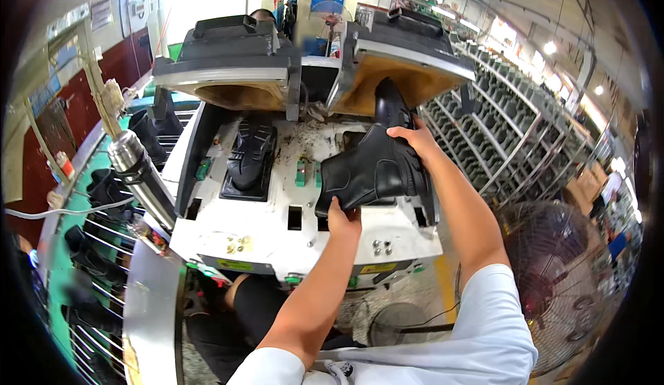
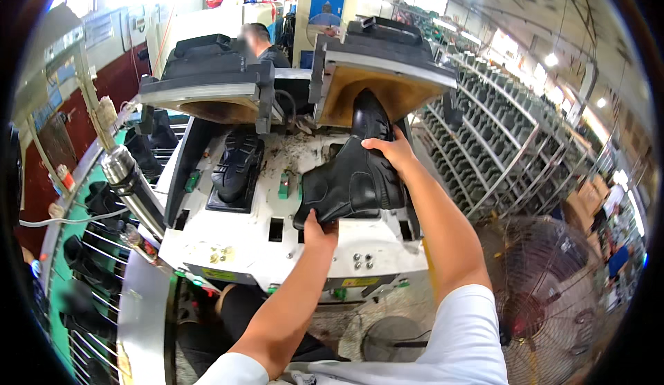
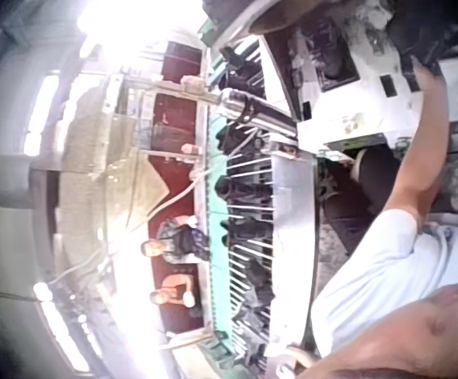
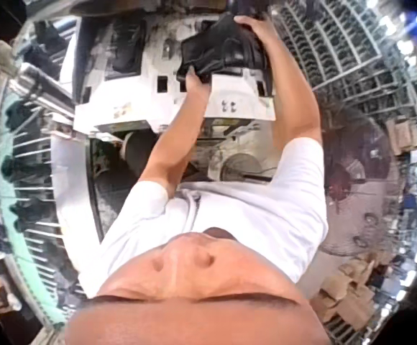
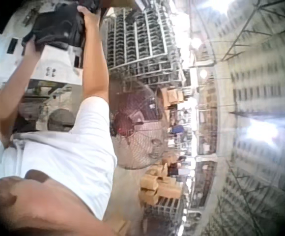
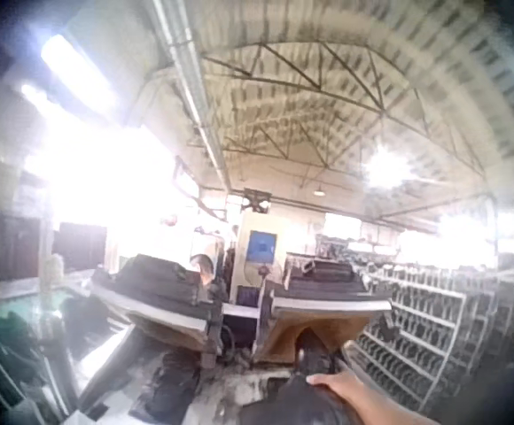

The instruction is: The person takes boots from a conveyor belt, places them one at a time into a machine, and then presses buttons to operate the machine.

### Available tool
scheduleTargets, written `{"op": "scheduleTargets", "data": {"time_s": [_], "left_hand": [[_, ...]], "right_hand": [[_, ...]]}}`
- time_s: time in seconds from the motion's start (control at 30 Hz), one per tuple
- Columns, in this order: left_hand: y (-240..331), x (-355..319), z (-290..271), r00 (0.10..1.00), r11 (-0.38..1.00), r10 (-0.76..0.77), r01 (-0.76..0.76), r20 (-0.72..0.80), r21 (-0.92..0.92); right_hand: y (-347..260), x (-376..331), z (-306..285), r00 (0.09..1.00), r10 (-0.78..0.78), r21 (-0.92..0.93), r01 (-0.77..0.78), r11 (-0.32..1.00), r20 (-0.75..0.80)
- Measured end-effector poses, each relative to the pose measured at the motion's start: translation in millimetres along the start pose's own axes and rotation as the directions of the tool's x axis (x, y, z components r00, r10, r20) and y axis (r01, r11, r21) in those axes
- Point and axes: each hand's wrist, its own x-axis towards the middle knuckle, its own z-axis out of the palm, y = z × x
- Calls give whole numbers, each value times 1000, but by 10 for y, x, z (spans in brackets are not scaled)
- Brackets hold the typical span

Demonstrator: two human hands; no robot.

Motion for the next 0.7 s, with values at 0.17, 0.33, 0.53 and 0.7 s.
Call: {"op": "scheduleTargets", "data": {"time_s": [0.17, 0.33, 0.53, 0.7], "left_hand": [[-609, 407, 207, 998, 964, -41, 51, 46, -261], [-851, 731, 269, 973, 909, -198, 228, 120, -349], [-1008, 951, 172, 916, 882, -266, 358, 301, -308], [-1084, 789, 274, 898, 886, -387, 425, 208, -185]], "right_hand": [[-350, 509, 128, 995, -77, -374, 96, 922, 64], [-434, 785, 144, 999, -39, -568, 25, 822, -14], [-344, 942, -2, 989, -149, -625, 108, 773, -14], [-139, 1039, -103, 979, -199, -711, 117, 694, -33]]}}
